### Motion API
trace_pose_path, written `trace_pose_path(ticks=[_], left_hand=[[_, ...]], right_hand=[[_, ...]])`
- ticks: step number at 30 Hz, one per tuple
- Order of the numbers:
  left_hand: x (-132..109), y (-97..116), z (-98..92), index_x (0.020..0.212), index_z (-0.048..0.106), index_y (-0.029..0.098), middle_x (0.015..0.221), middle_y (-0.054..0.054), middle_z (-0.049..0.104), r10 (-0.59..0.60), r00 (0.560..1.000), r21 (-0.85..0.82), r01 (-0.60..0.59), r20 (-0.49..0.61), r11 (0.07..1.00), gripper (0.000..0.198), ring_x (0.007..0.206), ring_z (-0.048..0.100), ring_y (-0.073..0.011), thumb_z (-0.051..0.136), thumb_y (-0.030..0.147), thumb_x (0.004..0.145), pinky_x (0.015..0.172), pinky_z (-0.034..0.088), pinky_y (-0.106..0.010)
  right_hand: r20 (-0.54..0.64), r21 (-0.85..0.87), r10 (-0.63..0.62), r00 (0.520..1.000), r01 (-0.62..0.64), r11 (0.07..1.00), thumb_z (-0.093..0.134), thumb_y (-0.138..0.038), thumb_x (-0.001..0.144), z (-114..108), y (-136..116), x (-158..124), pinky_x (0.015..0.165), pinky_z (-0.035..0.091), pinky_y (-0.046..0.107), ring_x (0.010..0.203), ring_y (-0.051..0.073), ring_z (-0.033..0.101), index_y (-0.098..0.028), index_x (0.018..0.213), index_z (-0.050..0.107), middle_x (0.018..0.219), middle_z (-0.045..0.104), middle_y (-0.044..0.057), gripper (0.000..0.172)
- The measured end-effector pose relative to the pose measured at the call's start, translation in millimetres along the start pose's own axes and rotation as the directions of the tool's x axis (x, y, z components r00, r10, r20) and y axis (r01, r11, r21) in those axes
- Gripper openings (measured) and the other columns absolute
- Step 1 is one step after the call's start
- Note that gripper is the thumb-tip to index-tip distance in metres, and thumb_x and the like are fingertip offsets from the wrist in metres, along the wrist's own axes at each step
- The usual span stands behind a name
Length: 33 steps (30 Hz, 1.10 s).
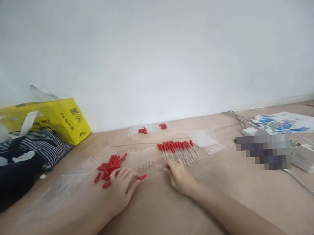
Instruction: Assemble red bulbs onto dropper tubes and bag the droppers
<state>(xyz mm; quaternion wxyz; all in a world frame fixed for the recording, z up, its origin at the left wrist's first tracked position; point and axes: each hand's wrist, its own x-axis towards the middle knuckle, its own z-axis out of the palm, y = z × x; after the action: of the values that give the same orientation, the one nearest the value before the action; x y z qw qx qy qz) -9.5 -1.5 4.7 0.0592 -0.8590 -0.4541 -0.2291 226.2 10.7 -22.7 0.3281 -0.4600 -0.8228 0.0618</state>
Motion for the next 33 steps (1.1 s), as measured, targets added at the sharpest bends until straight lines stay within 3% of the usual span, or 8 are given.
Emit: trace_pose_path(ticks=[3, 6, 15, 25, 33], left_hand=[[-1.7, 7.1, 5.7, 0.083, 0.055, 0.022, 0.085, 0.0, 0.062, 0.008, 0.996, -0.098, 0.001, 0.087, 0.995, 0.009, 0.087, 0.052, -0.0193, 0.046, 0.021, 0.08, 0.084, 0.023, -0.041], [0.1, 7.2, 9.2, 0.09, 0.057, 0.024, 0.092, 0.0, 0.063, 0.003, 0.995, -0.136, 0.011, 0.098, 0.991, 0.013, 0.089, 0.053, -0.0202, 0.051, 0.027, 0.078, 0.083, 0.024, -0.041], [6.9, 18.3, 12.3, 0.081, 0.06, 0.023, 0.082, 0.002, 0.066, -0.03, 1.0, -0.191, 0.029, -0.002, 0.981, 0.013, 0.083, 0.055, -0.0169, 0.047, 0.021, 0.082, 0.078, 0.025, -0.036], [6.2, 20.7, 11.4, 0.083, 0.057, 0.022, 0.08, 0.003, 0.066, -0.066, 0.998, -0.218, 0.066, 0.008, 0.974, 0.013, 0.08, 0.055, -0.0156, 0.044, 0.021, 0.083, 0.077, 0.026, -0.034], [5.6, 22.9, 11.1, 0.078, 0.057, 0.022, 0.077, 0.002, 0.065, -0.054, 0.997, -0.298, 0.069, 0.059, 0.952, 0.016, 0.078, 0.055, -0.0157, 0.042, 0.024, 0.084, 0.077, 0.026, -0.034]], right_hand=[[0.053, 0.038, -0.081, 0.995, 0.079, 0.996, 0.03, -0.016, 0.087, -5.9, -3.5, -14.9, 0.068, 0.036, 0.029, 0.073, 0.016, 0.052, -0.018, 0.095, 0.05, 0.085, 0.059, 0.006, 0.021], [0.092, 0.041, -0.128, 0.987, 0.125, 0.991, 0.032, -0.016, 0.087, -4.3, -11.4, -15.4, 0.072, 0.034, 0.03, 0.077, 0.016, 0.052, -0.018, 0.103, 0.052, 0.087, 0.06, 0.006, 0.025], [0.012, 0.021, -0.07, 0.997, 0.07, 0.997, 0.038, -0.017, 0.086, 8.3, -23.6, -11.4, 0.075, 0.029, 0.03, 0.073, 0.013, 0.05, -0.021, 0.092, 0.059, 0.078, 0.059, 0.003, 0.022], [0.009, 0.097, -0.073, 0.997, 0.071, 0.993, 0.039, -0.013, 0.084, 5.6, -28.9, -10.9, 0.073, 0.028, 0.029, 0.068, 0.012, 0.049, -0.019, 0.089, 0.057, 0.074, 0.059, 0.001, 0.019], [0.021, 0.097, -0.156, 0.988, 0.153, 0.983, 0.036, -0.012, 0.084, 7.7, -32.3, -12.0, 0.069, 0.025, 0.028, 0.063, 0.011, 0.045, -0.017, 0.082, 0.057, 0.069, 0.057, 0.001, 0.022]])
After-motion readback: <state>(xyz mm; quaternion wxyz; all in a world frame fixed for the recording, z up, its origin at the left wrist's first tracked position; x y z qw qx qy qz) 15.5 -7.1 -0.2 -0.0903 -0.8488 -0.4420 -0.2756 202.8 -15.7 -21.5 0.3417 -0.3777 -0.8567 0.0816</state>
